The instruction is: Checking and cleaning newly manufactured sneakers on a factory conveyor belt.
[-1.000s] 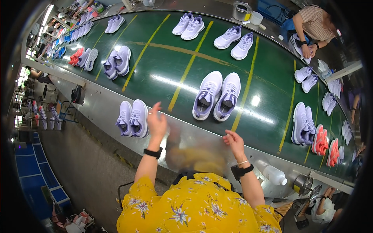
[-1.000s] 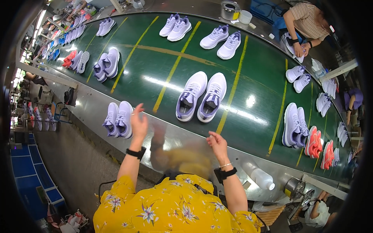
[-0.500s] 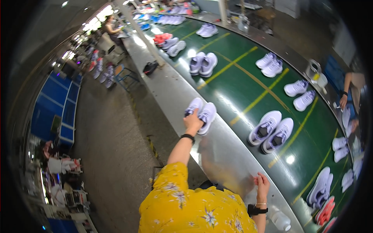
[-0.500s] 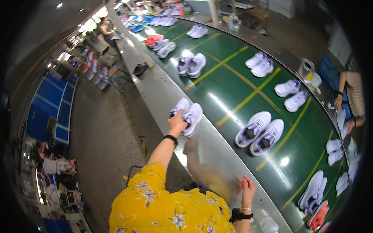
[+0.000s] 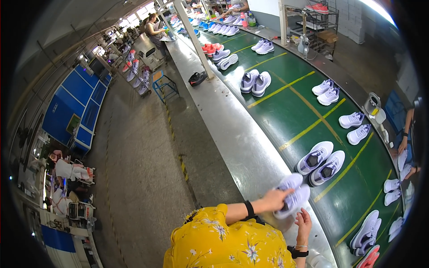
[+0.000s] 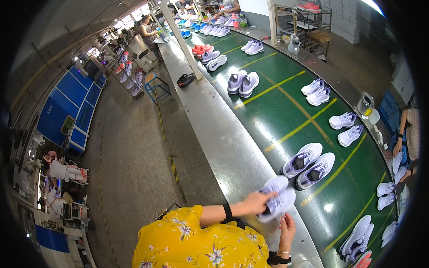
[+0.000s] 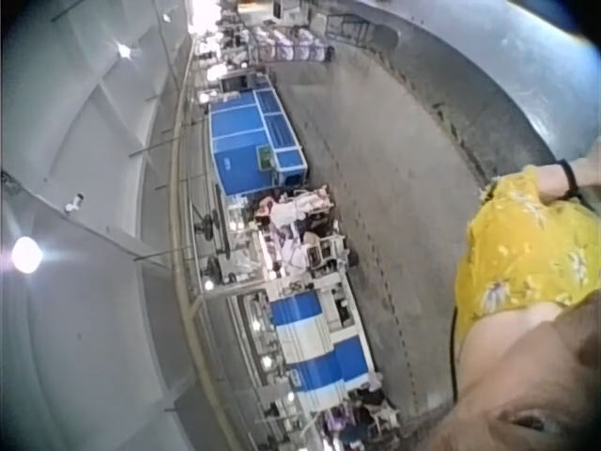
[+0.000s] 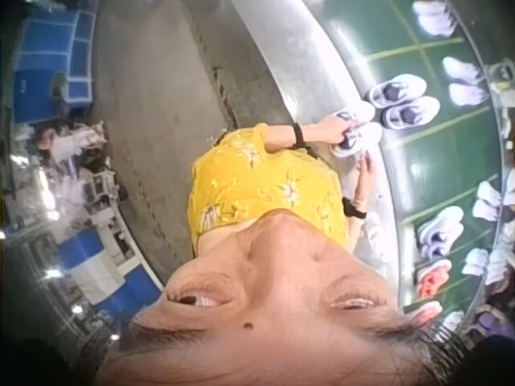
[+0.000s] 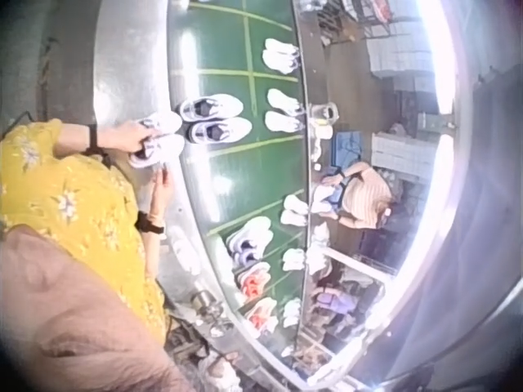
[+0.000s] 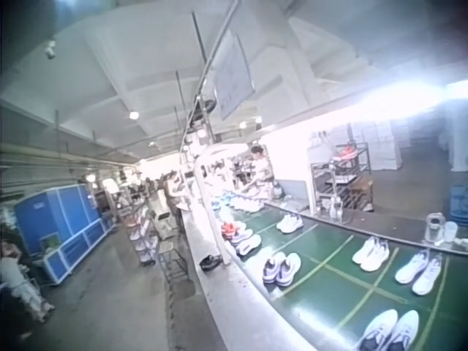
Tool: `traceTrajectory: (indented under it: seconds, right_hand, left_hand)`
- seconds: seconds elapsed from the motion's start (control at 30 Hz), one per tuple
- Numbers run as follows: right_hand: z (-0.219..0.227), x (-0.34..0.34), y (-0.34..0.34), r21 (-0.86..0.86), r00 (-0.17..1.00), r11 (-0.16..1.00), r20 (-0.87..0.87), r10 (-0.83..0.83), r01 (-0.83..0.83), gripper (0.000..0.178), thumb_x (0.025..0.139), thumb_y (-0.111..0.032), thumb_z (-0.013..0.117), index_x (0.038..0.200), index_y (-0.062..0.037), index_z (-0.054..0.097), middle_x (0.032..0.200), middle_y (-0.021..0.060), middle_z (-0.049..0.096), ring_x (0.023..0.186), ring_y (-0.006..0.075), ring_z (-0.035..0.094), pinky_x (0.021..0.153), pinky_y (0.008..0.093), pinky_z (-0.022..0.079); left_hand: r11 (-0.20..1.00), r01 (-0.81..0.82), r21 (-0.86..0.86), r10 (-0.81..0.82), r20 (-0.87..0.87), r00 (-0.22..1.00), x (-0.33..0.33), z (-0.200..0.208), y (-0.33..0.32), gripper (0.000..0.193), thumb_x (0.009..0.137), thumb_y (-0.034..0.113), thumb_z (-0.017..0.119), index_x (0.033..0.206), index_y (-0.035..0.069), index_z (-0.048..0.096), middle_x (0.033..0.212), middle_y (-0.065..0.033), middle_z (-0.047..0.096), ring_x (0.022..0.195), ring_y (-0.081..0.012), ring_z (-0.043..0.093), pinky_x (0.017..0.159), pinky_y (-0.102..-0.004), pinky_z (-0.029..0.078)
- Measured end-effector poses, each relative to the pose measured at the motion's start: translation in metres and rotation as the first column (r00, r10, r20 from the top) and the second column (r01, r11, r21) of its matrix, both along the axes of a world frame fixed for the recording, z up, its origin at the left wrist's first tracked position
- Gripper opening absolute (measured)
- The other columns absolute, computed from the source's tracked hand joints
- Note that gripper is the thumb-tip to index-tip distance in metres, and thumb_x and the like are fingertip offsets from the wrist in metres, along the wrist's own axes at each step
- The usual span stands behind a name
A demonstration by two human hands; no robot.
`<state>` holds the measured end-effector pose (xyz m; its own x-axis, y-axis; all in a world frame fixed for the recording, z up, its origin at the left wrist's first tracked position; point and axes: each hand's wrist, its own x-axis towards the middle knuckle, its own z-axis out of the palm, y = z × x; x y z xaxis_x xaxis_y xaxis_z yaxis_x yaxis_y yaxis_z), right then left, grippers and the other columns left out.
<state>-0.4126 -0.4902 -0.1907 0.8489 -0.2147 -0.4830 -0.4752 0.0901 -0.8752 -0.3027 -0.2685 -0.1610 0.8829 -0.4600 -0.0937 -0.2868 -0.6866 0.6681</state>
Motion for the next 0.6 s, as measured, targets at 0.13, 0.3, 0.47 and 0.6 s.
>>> traceTrajectory:
  seconds: [0.13,0.3,0.47,0.6]
  right_hand:
    - [-0.022,-0.019,-0.020,-0.010,1.000,1.000,-0.031,0.003,-0.003,0.061,0.090,-0.017,0.070,0.145,-0.0082,0.045,0.121,0.0116,0.056,0.089,0.0147,0.059,0.070,0.0259,0.051]
    - [0.008,-0.038,-0.012,0.025,0.991,0.991,-0.018,0.131,-0.131,0.082,0.085,-0.015,0.076,0.154,-0.0098,0.031,0.126,0.0147,0.053,0.094,0.0177,0.061,0.073,0.0286,0.054]
    - [-0.002,-0.040,0.004,-0.026,0.982,0.982,0.032,0.188,-0.187,0.095,0.082,0.002,0.069,0.159,-0.0155,0.015,0.131,0.0160,0.050,0.105,0.0187,0.059,0.079,0.0293,0.054]
    - [-0.051,-0.042,-0.005,-0.455,0.920,0.877,0.255,0.297,-0.157,0.091,0.080,0.007,0.061,0.158,-0.0097,0.017,0.130,0.0164,0.051,0.109,0.0207,0.059,0.088,0.0307,0.051]
  left_hand:
    - [0.928,0.373,-0.020,-0.373,-0.005,0.928,-0.036,-0.003,-0.014,0.051,0.084,0.015,0.065,0.134,0.020,0.056,0.084,-0.0191,0.068,0.081,-0.0395,0.067,0.071,-0.0485,0.054]
    - [0.974,0.176,-0.145,-0.176,0.018,0.984,-0.025,-0.001,0.004,0.050,0.086,0.017,0.068,0.134,0.019,0.055,0.095,-0.0178,0.068,0.090,-0.0380,0.067,0.078,-0.0456,0.054]
    - [0.987,0.076,-0.141,-0.098,-0.154,0.983,-0.009,-0.005,0.012,0.080,0.079,0.016,0.074,0.150,0.021,0.037,0.121,-0.0250,0.056,0.116,-0.0444,0.057,0.096,-0.0481,0.050]
    - [0.998,-0.035,-0.052,0.015,-0.344,0.939,-0.011,-0.033,0.000,0.086,0.076,0.015,0.075,0.152,0.022,0.033,0.123,-0.0292,0.056,0.112,-0.0477,0.059,0.096,-0.0494,0.050]
